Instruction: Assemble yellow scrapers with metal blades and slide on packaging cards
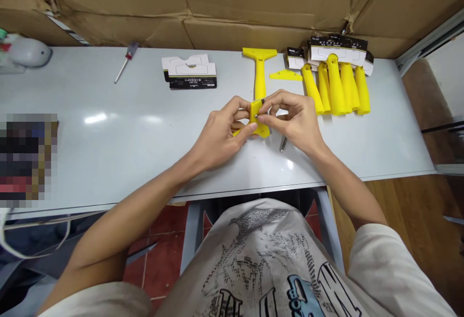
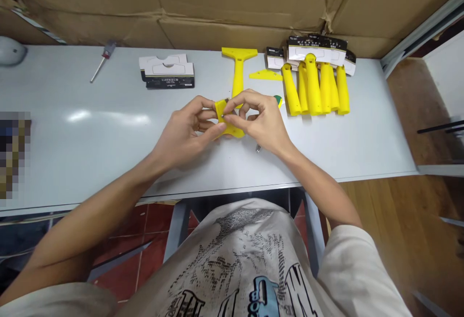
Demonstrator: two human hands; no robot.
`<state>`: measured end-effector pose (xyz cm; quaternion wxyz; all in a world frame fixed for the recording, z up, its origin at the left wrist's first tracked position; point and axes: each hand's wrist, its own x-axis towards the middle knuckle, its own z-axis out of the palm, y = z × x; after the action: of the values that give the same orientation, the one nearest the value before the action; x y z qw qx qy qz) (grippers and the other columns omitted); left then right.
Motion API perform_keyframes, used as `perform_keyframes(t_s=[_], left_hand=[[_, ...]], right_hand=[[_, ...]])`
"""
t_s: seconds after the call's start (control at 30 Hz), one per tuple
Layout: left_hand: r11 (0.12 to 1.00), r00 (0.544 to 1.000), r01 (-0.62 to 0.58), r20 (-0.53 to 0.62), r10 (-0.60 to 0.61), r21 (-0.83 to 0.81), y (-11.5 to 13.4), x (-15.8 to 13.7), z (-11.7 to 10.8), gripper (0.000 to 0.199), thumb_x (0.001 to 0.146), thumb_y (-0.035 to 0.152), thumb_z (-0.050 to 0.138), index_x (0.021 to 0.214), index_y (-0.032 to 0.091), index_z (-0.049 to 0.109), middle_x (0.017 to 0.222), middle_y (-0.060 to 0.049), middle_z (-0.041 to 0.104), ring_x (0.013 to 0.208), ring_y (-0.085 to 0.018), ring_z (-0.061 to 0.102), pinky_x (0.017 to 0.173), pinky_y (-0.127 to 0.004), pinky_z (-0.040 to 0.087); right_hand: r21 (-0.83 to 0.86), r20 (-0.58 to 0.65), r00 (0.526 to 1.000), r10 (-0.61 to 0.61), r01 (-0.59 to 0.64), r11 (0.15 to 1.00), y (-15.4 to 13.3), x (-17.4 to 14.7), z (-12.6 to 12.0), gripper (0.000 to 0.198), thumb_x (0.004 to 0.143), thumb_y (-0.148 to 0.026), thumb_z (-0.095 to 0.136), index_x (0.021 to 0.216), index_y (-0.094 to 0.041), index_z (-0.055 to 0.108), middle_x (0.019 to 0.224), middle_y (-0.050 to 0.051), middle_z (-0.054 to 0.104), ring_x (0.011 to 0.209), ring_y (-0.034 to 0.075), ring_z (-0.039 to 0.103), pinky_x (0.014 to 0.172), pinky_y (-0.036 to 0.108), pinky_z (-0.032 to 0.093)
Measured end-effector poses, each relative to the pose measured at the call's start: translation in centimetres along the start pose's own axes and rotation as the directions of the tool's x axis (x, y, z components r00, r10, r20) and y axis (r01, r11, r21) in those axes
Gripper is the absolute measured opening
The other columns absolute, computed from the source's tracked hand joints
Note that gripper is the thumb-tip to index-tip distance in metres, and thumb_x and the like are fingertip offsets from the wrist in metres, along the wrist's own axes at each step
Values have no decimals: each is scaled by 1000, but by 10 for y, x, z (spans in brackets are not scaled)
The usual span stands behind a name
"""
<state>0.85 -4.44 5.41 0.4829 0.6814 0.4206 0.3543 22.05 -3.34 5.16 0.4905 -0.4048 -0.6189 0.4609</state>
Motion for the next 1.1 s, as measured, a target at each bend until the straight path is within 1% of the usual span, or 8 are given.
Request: perform_keyframes(t_s=[0.33, 0.5, 0.6, 0.7, 0.77, 0.9, 1.0, 1.1], left_hand=[[991, 989, -135, 62, 134, 4, -14, 2, -2, 48, 106, 67, 78, 106, 26, 52, 100, -3, 84, 70, -17, 81, 62, -26, 63], [940, 954, -293, -17, 301, 178, -23, 7, -5, 43, 111, 63, 71, 105, 26, 49, 95, -1, 77, 62, -14, 73, 57, -25, 57], [755, 839, -470, -35, 543, 457, -29, 14, -11, 25, 118, 49, 60, 113, 26, 51, 110, -5, 76, 74, -15, 73, 65, -29, 59], [381, 635, -587, 114, 764, 715, -35, 26, -15, 9, 116, 32, 54, 123, 25, 53, 124, -11, 76, 92, -22, 76, 72, -35, 59], [125, 498, -610, 257, 828, 782, -37, 34, -16, 3, 113, 23, 54, 116, 25, 54, 121, -11, 76, 92, -24, 75, 71, -37, 58], [-192, 308, -623, 463, 831, 758, -42, 39, -11, 20, 110, 9, 54, 96, 23, 57, 103, -10, 77, 79, -22, 67, 63, -36, 53], [-257, 264, -654, 532, 804, 712, -46, 35, -8, 27, 110, 7, 57, 87, 21, 60, 96, -10, 76, 77, -21, 64, 59, -33, 53], [-258, 258, -664, 540, 801, 701, -51, 32, -7, 31, 110, 7, 60, 82, 20, 60, 94, -10, 76, 77, -19, 65, 58, -32, 52]], right_hand=[[84, 61, 997, -43, 37, 996, 8, 6, -6, 38, 73, -38, 101, 83, -20, 68, 89, -2, 72, 71, 10, 61, 69, 26, 51], [-306, 52, 998, -29, 43, 951, -12, -8, -36, 13, 89, -31, 78, 95, -20, 76, 93, 3, 78, 74, 16, 68, 69, 30, 51], [-713, -61, 998, 18, -56, 699, -19, -19, -53, 22, 101, -30, 67, 115, -18, 78, 78, 5, 73, 73, 24, 69, 82, 40, 55], [-879, -90, 981, 172, -160, 449, -15, -22, -51, 56, 108, -42, 64, 152, -8, 65, 82, 13, 75, 84, 37, 72, 88, 51, 58], [-891, -85, 965, 248, -185, 414, -9, -19, -46, 70, 107, -42, 65, 165, -3, 53, 97, 20, 79, 97, 44, 75, 90, 55, 59], [-821, -36, 951, 306, -203, 534, -6, -12, -51, 77, 94, -25, 71, 167, -11, 54, 99, 14, 81, 103, 39, 78, 94, 51, 63], [-620, -37, 969, 245, -215, 755, -14, -4, -63, 89, 90, -26, 69, 175, -21, 42, 87, 4, 77, 76, 29, 76, 77, 46, 66], [-364, -109, 991, 77, -112, 925, -19, 6, -60, 95, 97, -44, 67, 180, -38, 21, 106, 3, 78, 67, 21, 74, 62, 39, 66]])
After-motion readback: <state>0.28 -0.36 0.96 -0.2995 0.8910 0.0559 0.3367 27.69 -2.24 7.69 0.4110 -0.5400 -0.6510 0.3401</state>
